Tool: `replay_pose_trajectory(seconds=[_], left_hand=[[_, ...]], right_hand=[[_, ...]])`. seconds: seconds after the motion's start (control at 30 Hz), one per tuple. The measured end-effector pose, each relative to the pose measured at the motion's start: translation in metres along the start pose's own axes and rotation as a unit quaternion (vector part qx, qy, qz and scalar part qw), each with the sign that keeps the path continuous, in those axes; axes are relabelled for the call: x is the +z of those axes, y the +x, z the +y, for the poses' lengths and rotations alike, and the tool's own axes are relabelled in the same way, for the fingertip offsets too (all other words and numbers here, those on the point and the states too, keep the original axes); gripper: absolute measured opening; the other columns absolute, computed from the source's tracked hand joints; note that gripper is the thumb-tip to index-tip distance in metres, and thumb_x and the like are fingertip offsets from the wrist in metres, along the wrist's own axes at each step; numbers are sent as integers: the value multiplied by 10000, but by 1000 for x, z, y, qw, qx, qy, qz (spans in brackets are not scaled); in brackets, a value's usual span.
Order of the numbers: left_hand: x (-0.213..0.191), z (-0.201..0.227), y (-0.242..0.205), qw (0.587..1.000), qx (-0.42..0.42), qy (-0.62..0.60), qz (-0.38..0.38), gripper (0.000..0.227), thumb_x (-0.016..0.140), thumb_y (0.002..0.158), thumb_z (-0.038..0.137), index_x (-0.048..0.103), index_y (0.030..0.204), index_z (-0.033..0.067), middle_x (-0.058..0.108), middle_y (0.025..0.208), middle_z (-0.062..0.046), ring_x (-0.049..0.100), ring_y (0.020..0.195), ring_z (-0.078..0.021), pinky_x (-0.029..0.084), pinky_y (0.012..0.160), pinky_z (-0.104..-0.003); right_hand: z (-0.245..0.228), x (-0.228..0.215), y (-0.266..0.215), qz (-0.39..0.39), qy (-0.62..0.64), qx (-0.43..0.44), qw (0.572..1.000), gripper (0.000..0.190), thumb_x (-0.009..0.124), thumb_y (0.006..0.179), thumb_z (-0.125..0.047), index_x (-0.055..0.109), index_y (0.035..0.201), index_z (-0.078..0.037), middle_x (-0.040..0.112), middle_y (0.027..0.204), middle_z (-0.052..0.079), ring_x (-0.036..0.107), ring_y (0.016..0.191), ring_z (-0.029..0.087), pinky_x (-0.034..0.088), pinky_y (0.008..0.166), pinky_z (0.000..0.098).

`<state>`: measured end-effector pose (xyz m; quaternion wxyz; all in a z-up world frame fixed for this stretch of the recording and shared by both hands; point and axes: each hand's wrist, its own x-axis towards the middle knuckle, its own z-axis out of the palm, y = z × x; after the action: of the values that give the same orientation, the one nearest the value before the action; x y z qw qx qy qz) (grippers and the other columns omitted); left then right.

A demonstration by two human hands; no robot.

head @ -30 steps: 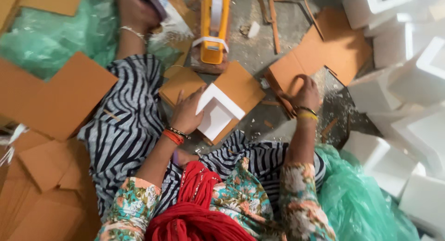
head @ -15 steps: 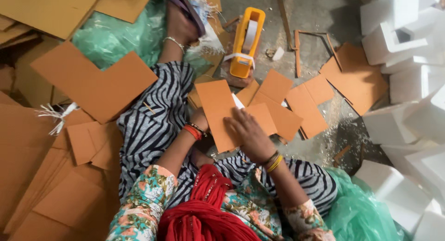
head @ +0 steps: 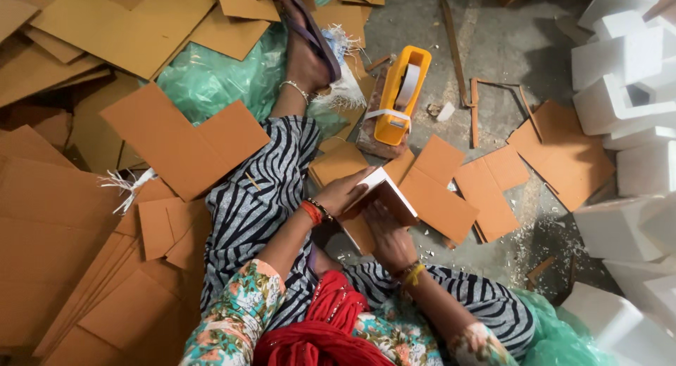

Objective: The person sits on the floor and assembles small cardboard boxes by inserting white foam inserts into the cardboard frames and securing them with tape. The person repeatedly picks up materials, folds the cardboard, inserts the foam, and uses a tape dispenser to seal the joints.

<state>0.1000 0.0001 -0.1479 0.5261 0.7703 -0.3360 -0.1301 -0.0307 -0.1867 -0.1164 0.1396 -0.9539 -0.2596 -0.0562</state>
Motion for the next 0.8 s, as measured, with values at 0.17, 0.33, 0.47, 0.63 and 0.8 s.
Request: replay_pose_trajectory(seconds=[0.17,0.33,0.47,0.63,0.8], left_hand=[[-14,43,13,983,-169,59,-26,576,536,1017,461,435,1497,159,678,1274,-226,648,1162,-421,511,952,-484],[3,66,11,947,-182,262,21,691,687,861,222,441,1505,173,737,1034,-197,702,928,-429,553,801,-552],[4,60,1,957,-140,245,65,735,715,803,167,439,1483,193,722,981,-206,691,844,-446,546,743,-571],[0,53,-2,959,-139,232,82,712,696,815,170,455,1480,248,723,1012,-219,689,887,-449,547,761,-569],[-19,62,-6,966,-130,225,19,736,700,813,175,449,1501,255,719,1027,-225,683,899,-457,542,782,-563]], right_hand=[[4,17,13,-154,16,78,985,918,831,655,-388,513,1370,92,484,1436,267,378,1400,404,245,1196,469],[-17,-26,25,-151,-33,13,988,890,878,576,-613,642,1157,19,563,1368,298,432,1394,516,331,1174,540],[30,-65,-6,-219,259,118,933,319,638,893,-365,760,1113,-169,775,1067,69,720,981,277,552,880,405],[127,-18,-70,-298,-72,230,924,326,637,905,-396,788,877,-108,754,941,140,720,916,334,555,799,482],[164,11,-86,-13,-31,304,952,446,725,752,-365,730,1105,-92,750,999,186,691,937,420,534,815,529]])
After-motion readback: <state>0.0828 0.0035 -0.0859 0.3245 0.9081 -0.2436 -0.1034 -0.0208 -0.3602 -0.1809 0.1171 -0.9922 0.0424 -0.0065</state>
